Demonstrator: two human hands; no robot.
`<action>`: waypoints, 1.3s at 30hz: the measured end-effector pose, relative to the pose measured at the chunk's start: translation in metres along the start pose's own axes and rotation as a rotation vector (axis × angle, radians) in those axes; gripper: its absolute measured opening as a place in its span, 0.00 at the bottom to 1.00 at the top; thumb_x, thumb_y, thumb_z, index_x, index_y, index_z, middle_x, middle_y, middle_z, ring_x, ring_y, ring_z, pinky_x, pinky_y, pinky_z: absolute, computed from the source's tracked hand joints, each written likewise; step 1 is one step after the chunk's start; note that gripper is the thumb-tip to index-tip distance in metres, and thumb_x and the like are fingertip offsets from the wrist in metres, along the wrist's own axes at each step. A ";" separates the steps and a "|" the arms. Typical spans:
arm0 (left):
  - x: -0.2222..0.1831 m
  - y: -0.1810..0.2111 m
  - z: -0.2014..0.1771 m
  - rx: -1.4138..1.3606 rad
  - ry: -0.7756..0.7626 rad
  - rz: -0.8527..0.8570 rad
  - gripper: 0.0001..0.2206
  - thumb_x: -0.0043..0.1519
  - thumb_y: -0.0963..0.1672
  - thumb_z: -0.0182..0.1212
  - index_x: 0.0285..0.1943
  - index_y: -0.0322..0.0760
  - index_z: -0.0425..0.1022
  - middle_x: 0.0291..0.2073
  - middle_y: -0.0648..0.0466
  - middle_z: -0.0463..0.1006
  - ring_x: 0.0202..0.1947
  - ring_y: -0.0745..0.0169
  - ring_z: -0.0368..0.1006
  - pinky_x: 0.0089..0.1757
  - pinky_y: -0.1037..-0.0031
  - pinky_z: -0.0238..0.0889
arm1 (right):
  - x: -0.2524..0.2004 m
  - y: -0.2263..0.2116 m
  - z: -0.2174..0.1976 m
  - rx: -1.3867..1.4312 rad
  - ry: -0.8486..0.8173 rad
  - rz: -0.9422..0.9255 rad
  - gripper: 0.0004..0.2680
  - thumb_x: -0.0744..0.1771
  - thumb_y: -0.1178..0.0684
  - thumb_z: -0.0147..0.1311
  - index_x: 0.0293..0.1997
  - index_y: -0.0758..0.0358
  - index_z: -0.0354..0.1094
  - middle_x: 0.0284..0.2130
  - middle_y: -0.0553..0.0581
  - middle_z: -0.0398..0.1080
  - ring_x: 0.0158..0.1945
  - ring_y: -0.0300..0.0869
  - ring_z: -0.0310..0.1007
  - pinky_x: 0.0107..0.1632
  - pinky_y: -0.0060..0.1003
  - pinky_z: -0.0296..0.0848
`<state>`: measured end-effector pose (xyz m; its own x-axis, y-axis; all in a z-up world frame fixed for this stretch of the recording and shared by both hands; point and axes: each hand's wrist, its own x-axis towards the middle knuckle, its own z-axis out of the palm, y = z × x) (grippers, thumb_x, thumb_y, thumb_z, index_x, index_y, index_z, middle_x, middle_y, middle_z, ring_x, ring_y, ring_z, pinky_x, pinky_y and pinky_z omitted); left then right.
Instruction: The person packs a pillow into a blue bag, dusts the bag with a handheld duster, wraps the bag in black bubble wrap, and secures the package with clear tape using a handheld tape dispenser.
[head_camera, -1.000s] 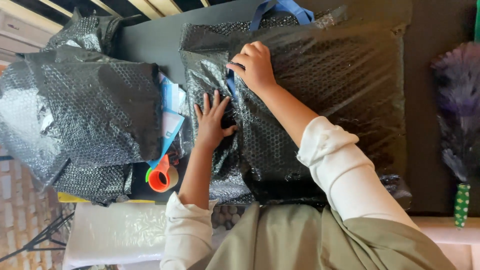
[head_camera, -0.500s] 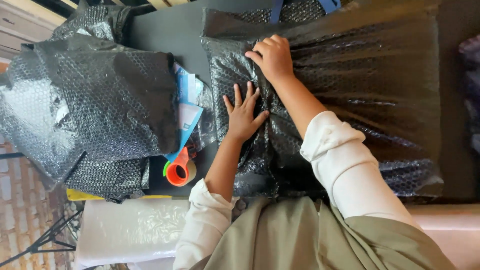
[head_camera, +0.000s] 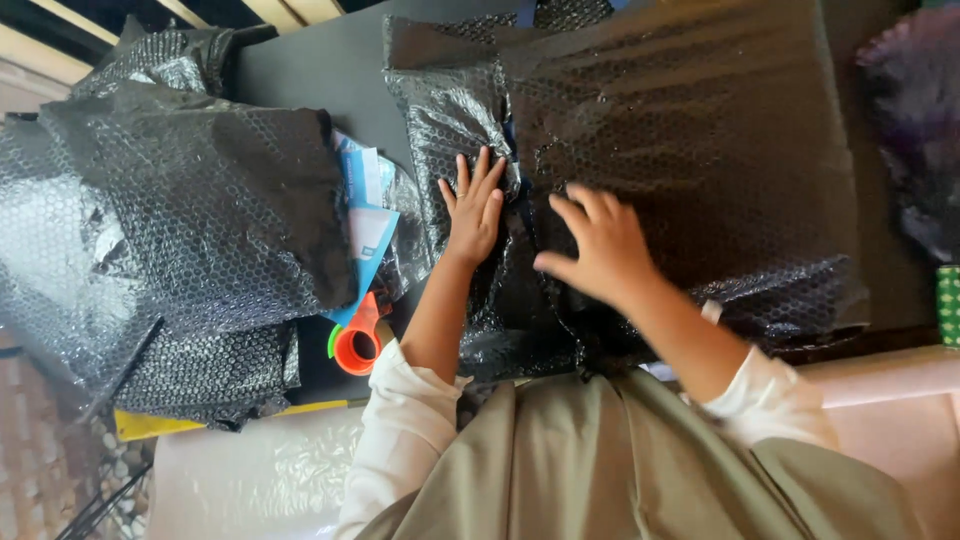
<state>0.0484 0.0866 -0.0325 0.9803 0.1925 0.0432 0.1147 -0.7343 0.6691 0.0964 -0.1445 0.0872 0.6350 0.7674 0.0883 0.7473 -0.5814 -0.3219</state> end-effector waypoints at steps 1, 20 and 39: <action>0.000 -0.004 0.001 -0.063 0.048 0.031 0.24 0.75 0.48 0.44 0.82 0.55 0.52 0.82 0.56 0.40 0.80 0.42 0.24 0.67 0.36 0.09 | -0.018 -0.006 0.016 -0.031 0.086 0.080 0.33 0.55 0.27 0.66 0.60 0.58 0.70 0.51 0.62 0.66 0.53 0.60 0.69 0.47 0.55 0.72; 0.000 0.025 0.022 0.515 -0.154 0.016 0.33 0.67 0.46 0.53 0.83 0.41 0.47 0.82 0.51 0.35 0.79 0.35 0.24 0.67 0.30 0.18 | -0.013 -0.013 0.106 0.554 0.494 0.103 0.03 0.64 0.59 0.65 0.37 0.61 0.75 0.33 0.53 0.77 0.38 0.49 0.79 0.37 0.39 0.78; -0.004 0.025 0.011 0.258 -0.093 -0.018 0.28 0.70 0.55 0.56 0.81 0.72 0.52 0.81 0.60 0.42 0.80 0.45 0.26 0.69 0.35 0.18 | -0.081 -0.036 0.054 0.292 0.019 0.148 0.16 0.61 0.47 0.67 0.47 0.62 0.71 0.38 0.58 0.72 0.36 0.51 0.79 0.38 0.42 0.79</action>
<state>0.0495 0.0601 -0.0243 0.9869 0.1554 -0.0435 0.1580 -0.8752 0.4573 0.0074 -0.1712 0.0408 0.7381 0.6736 0.0371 0.5609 -0.5821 -0.5887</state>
